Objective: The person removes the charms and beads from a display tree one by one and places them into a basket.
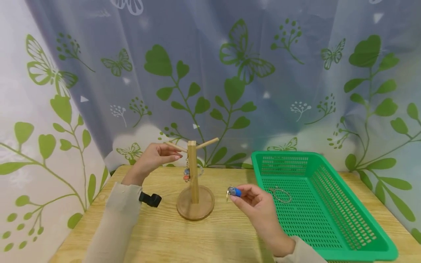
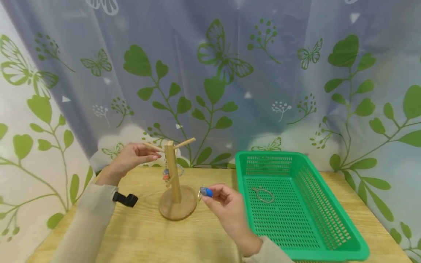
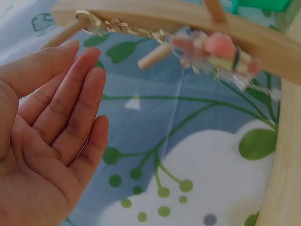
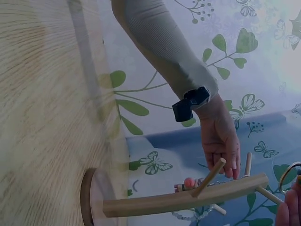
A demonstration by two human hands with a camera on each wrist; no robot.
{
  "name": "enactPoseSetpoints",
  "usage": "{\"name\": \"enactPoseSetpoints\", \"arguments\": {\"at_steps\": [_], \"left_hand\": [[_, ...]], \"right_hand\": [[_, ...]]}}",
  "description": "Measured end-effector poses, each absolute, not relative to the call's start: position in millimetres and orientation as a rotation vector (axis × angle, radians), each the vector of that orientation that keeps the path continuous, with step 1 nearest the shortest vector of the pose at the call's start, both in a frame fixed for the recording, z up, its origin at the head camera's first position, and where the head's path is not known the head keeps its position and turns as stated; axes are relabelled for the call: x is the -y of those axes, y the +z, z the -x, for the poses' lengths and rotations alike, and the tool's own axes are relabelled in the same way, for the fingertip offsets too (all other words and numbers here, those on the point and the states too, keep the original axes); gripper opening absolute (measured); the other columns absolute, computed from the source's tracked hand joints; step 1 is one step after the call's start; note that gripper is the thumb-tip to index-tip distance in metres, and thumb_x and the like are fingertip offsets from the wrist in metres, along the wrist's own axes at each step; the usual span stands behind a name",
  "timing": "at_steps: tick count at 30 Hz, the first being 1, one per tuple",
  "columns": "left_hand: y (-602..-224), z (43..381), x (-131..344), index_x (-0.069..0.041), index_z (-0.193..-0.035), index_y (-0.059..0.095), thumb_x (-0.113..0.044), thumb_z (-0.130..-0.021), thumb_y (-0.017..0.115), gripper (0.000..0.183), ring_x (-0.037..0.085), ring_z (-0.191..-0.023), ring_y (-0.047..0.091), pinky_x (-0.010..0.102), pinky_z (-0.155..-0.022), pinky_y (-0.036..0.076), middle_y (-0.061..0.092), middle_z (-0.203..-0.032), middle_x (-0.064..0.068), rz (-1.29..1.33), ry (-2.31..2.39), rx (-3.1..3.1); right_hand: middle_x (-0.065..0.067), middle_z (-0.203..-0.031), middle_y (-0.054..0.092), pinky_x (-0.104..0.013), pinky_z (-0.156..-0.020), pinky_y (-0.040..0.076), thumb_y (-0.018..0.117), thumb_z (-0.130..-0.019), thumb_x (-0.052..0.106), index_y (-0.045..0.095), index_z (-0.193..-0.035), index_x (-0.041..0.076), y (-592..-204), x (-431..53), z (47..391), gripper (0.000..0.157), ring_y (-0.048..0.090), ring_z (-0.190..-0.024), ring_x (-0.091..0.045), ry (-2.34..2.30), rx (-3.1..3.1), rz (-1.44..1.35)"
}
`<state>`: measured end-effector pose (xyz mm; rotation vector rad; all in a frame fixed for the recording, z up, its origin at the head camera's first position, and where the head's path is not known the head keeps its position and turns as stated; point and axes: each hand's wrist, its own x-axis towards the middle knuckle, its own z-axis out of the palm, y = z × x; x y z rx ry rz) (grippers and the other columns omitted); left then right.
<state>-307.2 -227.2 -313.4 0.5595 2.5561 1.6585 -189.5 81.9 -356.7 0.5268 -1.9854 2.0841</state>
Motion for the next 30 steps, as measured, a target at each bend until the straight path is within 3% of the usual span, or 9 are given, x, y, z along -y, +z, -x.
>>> {"name": "enactPoseSetpoints", "arguments": {"at_steps": [4, 11, 20, 30], "left_hand": [[-319, 314, 229, -0.004, -0.118, 0.064, -0.019, -0.089, 0.068, 0.033, 0.017, -0.097, 0.064, 0.047, -0.095, 0.044, 0.068, -0.108, 0.012, -0.548, 1.639, -2.582], [-330, 327, 227, -0.002, -0.116, 0.065, -0.016, -0.089, 0.066, 0.030, 0.027, -0.103, 0.063, 0.043, -0.092, 0.047, 0.068, -0.109, 0.013, -0.592, 1.599, -2.630], [-338, 341, 218, -0.006, -0.116, 0.067, -0.010, -0.090, 0.065, 0.026, 0.028, -0.109, 0.059, 0.044, -0.092, 0.047, 0.061, -0.122, 0.015, -0.547, 1.591, -2.673], [-338, 356, 206, 0.000, -0.114, 0.067, -0.008, -0.090, 0.063, 0.026, 0.032, -0.103, 0.059, 0.048, -0.090, 0.047, 0.063, -0.115, 0.018, -0.790, 1.532, -2.724]], "right_hand": [[0.002, -0.087, 0.068, -0.024, -0.069, 0.053, 0.070, -0.083, 0.003, 0.062, -0.099, -0.008, -350, -99, 190, 0.022, 0.064, -0.079, -0.012, 2.034, 2.082, -0.454], [0.003, -0.089, 0.067, -0.028, -0.072, 0.053, 0.071, -0.084, 0.009, 0.063, -0.102, -0.003, -343, -124, 195, 0.024, 0.063, -0.082, -0.014, 2.007, 2.207, -0.303], [0.004, -0.091, 0.068, -0.028, -0.075, 0.052, 0.071, -0.085, 0.014, 0.063, -0.104, -0.002, -336, -155, 206, 0.026, 0.064, -0.086, -0.014, 1.974, 2.344, -0.252], [0.007, -0.096, 0.066, -0.025, -0.081, 0.050, 0.068, -0.089, 0.023, 0.057, -0.113, 0.000, -344, -199, 236, 0.035, 0.063, -0.088, -0.005, 2.096, 2.442, -0.085]]}}
